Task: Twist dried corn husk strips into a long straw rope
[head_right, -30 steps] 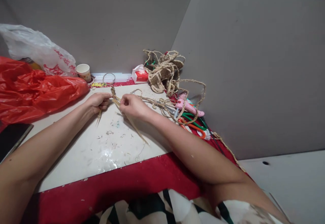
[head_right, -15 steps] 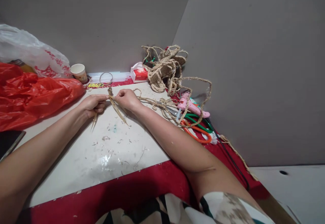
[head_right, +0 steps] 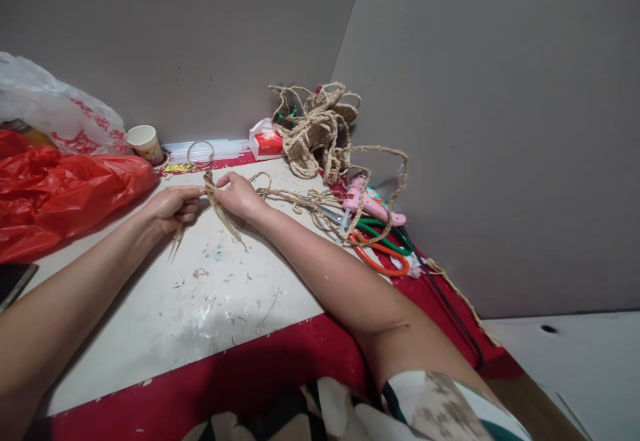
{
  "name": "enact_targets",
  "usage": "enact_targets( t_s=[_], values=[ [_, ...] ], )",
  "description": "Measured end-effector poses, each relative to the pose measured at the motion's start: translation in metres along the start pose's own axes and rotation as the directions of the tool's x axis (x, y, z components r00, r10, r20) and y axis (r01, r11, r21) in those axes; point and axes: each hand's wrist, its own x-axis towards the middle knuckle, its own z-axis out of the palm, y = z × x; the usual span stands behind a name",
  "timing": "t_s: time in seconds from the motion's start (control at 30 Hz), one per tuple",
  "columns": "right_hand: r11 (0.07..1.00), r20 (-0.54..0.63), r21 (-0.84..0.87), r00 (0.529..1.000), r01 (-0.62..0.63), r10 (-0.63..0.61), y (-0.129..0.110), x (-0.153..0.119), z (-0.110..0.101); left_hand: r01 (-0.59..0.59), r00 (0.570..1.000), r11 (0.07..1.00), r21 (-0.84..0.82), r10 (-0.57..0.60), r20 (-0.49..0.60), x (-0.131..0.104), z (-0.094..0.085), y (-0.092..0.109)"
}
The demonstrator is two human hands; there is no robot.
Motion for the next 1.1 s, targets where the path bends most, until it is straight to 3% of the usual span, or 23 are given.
enact_targets(
  t_s=[0.17, 0.3, 0.4, 0.7, 0.9, 1.1],
  values=[
    [0.960, 0.019, -0.242, 0.990, 0.138, -0.137, 0.005, 0.005, -0.004, -0.006, 1.000, 1.000, 0.028, 0.007, -0.013, -0.001, 0.001, 0.000],
    [0.814, 0.110, -0.506, 0.957, 0.287, -0.269, 0.000, -0.001, -0.007, -0.021, 1.000, 0.999, 0.047, 0.022, -0.015, -0.001, 0.002, -0.001],
    [0.758, 0.190, -0.550, 0.936, 0.352, -0.297, -0.005, -0.004, -0.010, -0.026, 1.000, 0.998, 0.051, 0.027, -0.010, -0.002, 0.003, -0.001],
    [0.735, 0.178, -0.636, 0.971, 0.236, -0.158, -0.003, 0.002, -0.008, -0.013, 1.000, 0.998, 0.066, 0.014, -0.024, -0.002, 0.004, 0.000],
    [0.706, 0.125, -0.657, 0.963, 0.262, -0.240, -0.001, 0.000, -0.010, -0.030, 0.999, 0.997, 0.076, 0.032, -0.016, -0.003, 0.005, -0.001],
    [0.665, 0.082, -0.710, 0.965, 0.232, -0.248, -0.002, -0.001, -0.010, -0.064, 0.997, 0.989, 0.135, 0.070, -0.041, -0.002, 0.008, -0.005]
  ],
)
